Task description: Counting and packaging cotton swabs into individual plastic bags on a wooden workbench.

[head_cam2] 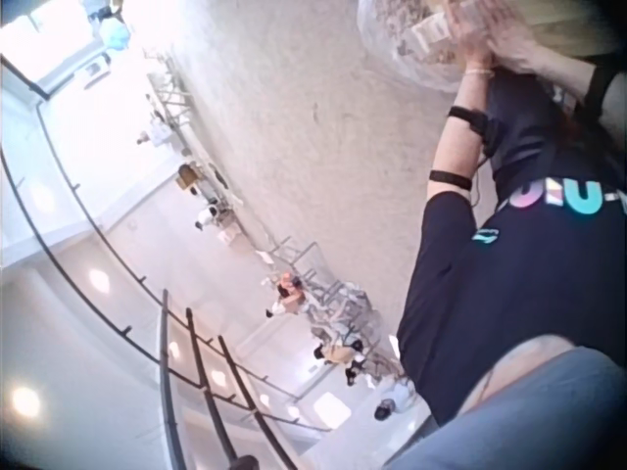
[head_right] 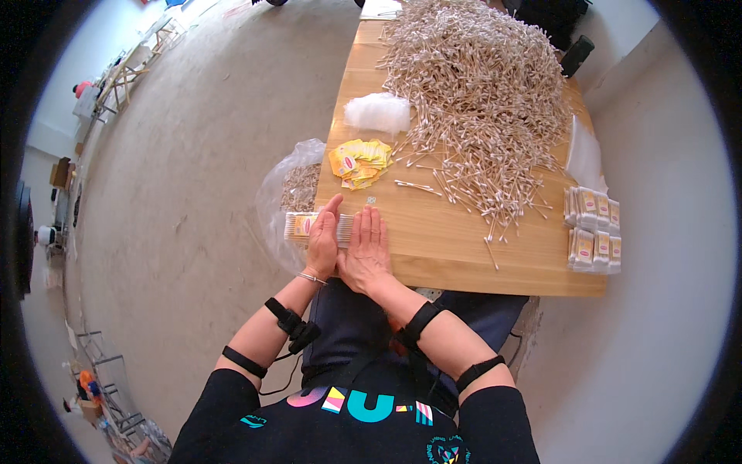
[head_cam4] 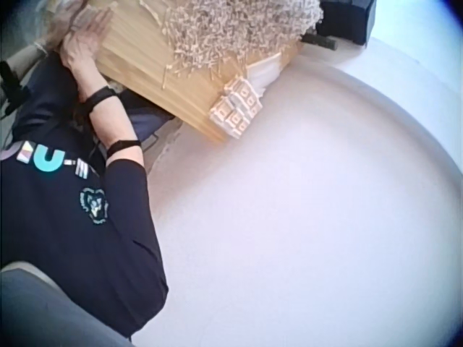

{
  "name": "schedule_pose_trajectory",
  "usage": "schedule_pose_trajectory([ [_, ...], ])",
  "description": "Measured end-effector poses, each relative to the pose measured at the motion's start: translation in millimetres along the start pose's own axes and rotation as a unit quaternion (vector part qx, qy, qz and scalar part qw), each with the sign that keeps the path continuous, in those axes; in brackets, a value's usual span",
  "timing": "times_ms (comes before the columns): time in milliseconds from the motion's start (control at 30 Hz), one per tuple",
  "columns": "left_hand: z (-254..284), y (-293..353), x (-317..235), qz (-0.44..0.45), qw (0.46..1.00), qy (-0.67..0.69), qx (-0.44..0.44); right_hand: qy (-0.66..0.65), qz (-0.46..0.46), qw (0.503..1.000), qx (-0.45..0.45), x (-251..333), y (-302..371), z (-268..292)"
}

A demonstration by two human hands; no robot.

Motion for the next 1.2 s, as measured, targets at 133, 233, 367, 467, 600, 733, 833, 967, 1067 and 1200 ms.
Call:
schedule_pose_trajectory([
  [133, -1, -2, -2, -0.003, 1.000, -0.021, 0.011, -0.026, 0.015, 0.999, -0.018, -1, 3, 1],
  [233, 0, 1, -5, -0.002, 0.999, -0.036, 0.022, 0.005, 0.013, 1.000, 0.013, 3, 6, -1],
  [367, -1, -2, -8, -0.013, 0.997, -0.065, 0.028, 0.014, -0.014, 0.999, 0.028, 7, -2, -4],
  [467, -5, -5, -14, -0.018, 0.997, -0.072, 0.034, 0.010, -0.009, 1.000, 0.005, 4, -2, -8],
  [600, 3, -2, -5, -0.031, 0.995, -0.086, 0.032, 0.016, 0.014, 1.000, 0.021, 7, 1, -6],
  [733, 4, 0, -2, -0.027, 0.998, -0.056, 0.012, 0.024, 0.033, 0.998, 0.038, 7, 5, -5],
  [833, 3, -1, -8, -0.026, 0.997, -0.074, 0.024, 0.015, 0.030, 0.999, 0.022, 7, 3, -4],
  [967, 5, 1, -6, -0.027, 0.996, -0.087, 0.018, 0.035, 0.015, 0.999, 0.039, 9, 1, -9],
  [1067, 6, 0, -8, -0.043, 0.992, -0.115, 0.013, 0.014, 0.022, 1.000, 0.014, 7, 1, -15],
  [1200, 14, -2, -34, -0.117, 0.971, -0.202, 0.052, 0.003, 0.031, 0.999, -0.016, 6, 3, -14],
])
Point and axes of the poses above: each hand's wrist, its own y-axis away from the middle knuckle, its own z-axis out of the back of the hand, x = y × z, the point moved 5 cm from there along -y, towards the middle knuckle, and after that the axes turned 15 degrees about -z, right-handed, at the moved point
